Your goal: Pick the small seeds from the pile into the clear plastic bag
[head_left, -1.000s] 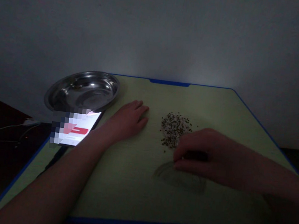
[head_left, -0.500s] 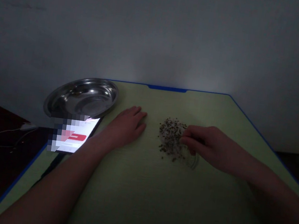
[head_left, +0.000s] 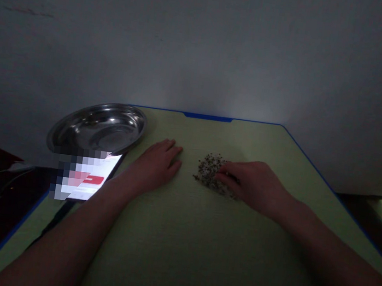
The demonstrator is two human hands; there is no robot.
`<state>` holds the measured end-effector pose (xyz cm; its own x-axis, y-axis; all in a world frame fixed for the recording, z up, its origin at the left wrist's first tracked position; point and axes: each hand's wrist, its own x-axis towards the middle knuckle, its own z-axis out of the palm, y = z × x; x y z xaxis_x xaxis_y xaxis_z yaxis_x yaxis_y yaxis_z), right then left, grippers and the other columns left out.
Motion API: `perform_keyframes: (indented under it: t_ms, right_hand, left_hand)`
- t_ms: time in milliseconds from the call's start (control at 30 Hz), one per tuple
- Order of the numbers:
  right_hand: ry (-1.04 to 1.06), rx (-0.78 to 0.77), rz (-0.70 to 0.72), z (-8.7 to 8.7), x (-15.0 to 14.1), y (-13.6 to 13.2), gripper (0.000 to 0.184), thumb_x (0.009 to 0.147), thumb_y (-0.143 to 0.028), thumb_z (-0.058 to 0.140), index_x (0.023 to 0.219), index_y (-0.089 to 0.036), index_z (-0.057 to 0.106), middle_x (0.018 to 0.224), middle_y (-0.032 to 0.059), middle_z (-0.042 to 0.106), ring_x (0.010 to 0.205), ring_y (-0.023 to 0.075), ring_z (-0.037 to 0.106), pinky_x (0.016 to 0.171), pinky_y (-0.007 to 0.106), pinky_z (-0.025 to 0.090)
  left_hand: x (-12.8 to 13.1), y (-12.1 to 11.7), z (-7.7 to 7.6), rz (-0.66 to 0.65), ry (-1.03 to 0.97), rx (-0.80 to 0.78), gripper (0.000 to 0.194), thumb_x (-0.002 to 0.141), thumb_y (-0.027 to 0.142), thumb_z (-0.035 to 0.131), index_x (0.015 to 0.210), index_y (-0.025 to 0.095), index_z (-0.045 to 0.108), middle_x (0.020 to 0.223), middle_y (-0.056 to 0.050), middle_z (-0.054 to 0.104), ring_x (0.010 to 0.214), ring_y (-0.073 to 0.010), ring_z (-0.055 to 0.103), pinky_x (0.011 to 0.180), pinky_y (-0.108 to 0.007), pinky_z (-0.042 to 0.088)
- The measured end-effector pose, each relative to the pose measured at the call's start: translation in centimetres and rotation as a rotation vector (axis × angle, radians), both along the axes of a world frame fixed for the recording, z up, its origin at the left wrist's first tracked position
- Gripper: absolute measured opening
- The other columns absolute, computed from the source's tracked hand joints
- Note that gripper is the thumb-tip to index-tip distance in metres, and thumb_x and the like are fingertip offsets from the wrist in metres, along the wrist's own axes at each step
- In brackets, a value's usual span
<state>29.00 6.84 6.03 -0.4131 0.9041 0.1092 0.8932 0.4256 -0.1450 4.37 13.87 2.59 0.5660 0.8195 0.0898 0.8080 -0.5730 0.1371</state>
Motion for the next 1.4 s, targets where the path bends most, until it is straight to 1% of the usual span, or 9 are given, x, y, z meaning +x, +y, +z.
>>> perform_keyframes:
  t_ms: [200,433,600,667,833,933,1100,1267,1400]
  right_hand:
    - [0.264,0.074,-0.125,0.6,2.6,1.0,0.029,0.096,-0.039,0.047,0.085,-0.019,0.066,0.07,0.0029,0.067,0.06,0.0157,0.057,0.058,0.028,0.036]
    - [0.355,0.07,-0.248,-0.6,4.9,2.5,0.028,0.092,-0.037,0.048,0.076,-0.019,0.06,0.061,0.0006,0.06,0.055,0.0152,0.053,0.056,0.028,0.036]
    - [0.541,0.086,-0.324,-0.5,5.1,2.8,0.029,0.089,-0.04,0.05,0.069,-0.02,0.058,0.056,-0.0008,0.06,0.045,0.0121,0.048,0.049,0.026,0.035]
    - [0.65,0.031,-0.362,0.0,4.6,3.2,0.03,0.089,-0.044,0.048,0.072,-0.021,0.055,0.051,-0.0031,0.056,0.038,0.0107,0.044,0.042,0.025,0.032]
    - [0.586,-0.204,-0.159,1.5,1.5,6.2,0.018,0.088,-0.033,0.05,0.083,-0.018,0.059,0.065,0.0009,0.065,0.045,0.011,0.056,0.044,0.023,0.042]
    - [0.501,-0.258,-0.081,2.0,-1.0,9.1,0.013,0.084,-0.022,0.055,0.088,-0.016,0.066,0.068,0.0029,0.068,0.048,0.0102,0.057,0.047,0.022,0.044]
    - [0.352,-0.29,0.01,1.6,-3.8,12.9,0.019,0.085,-0.02,0.056,0.092,-0.013,0.072,0.072,0.0054,0.071,0.046,0.009,0.055,0.05,0.023,0.042]
    - [0.239,-0.283,0.074,0.2,-4.9,13.9,0.019,0.083,-0.018,0.058,0.089,-0.012,0.076,0.076,0.0066,0.073,0.057,0.0123,0.059,0.057,0.024,0.041]
    - [0.218,-0.247,0.135,-0.6,-5.9,13.6,0.019,0.083,-0.019,0.06,0.089,-0.014,0.077,0.083,0.0067,0.074,0.071,0.0153,0.061,0.064,0.025,0.04]
  left_hand:
    - [0.0,-0.1,0.2,-0.009,0.003,0.008,0.047,0.095,0.034,0.04,0.134,0.012,0.053,0.143,-0.018,0.049,0.132,-0.029,0.046,0.111,-0.043,0.037]
    - [-0.1,0.0,0.1,-0.007,-0.017,0.007,0.044,0.095,0.034,0.041,0.131,0.013,0.055,0.142,-0.017,0.051,0.131,-0.0286,0.047,0.111,-0.043,0.037]
    - [-0.1,-0.3,1.6,0.083,-0.284,0.011,0.035,0.095,0.03,0.042,0.123,0.015,0.057,0.128,-0.012,0.062,0.116,-0.0233,0.059,0.101,-0.04,0.046]
    - [0.0,-0.5,2.1,0.13,-0.424,0.057,0.028,0.093,0.031,0.048,0.115,0.016,0.058,0.115,-0.011,0.067,0.105,-0.0222,0.064,0.092,-0.038,0.05]
    - [0.0,-0.6,2.2,0.151,-0.539,0.052,0.008,0.09,0.025,0.052,0.088,0.02,0.058,0.088,-0.005,0.07,0.081,-0.0191,0.065,0.076,-0.035,0.049]
    - [0.1,-0.7,2.1,0.137,-0.572,0.025,0.009,0.091,0.025,0.049,0.086,0.02,0.055,0.079,-0.004,0.068,0.072,-0.0173,0.063,0.069,-0.032,0.046]
    - [0.2,-1.2,2.5,0.081,-0.603,-0.038,0.01,0.092,0.025,0.043,0.087,0.021,0.05,0.073,-0.001,0.064,0.064,-0.0149,0.059,0.062,-0.029,0.042]
    - [0.2,-1.6,3.1,0.058,-0.587,-0.009,0.025,0.096,0.031,0.035,0.077,0.021,0.048,0.066,0.001,0.059,0.059,-0.0134,0.053,0.06,-0.028,0.037]
    - [0.2,-1.4,3.0,0.12,-0.63,0.094,0.031,0.094,0.037,0.039,0.069,0.021,0.046,0.06,0.003,0.052,0.055,-0.0122,0.048,0.055,-0.027,0.032]
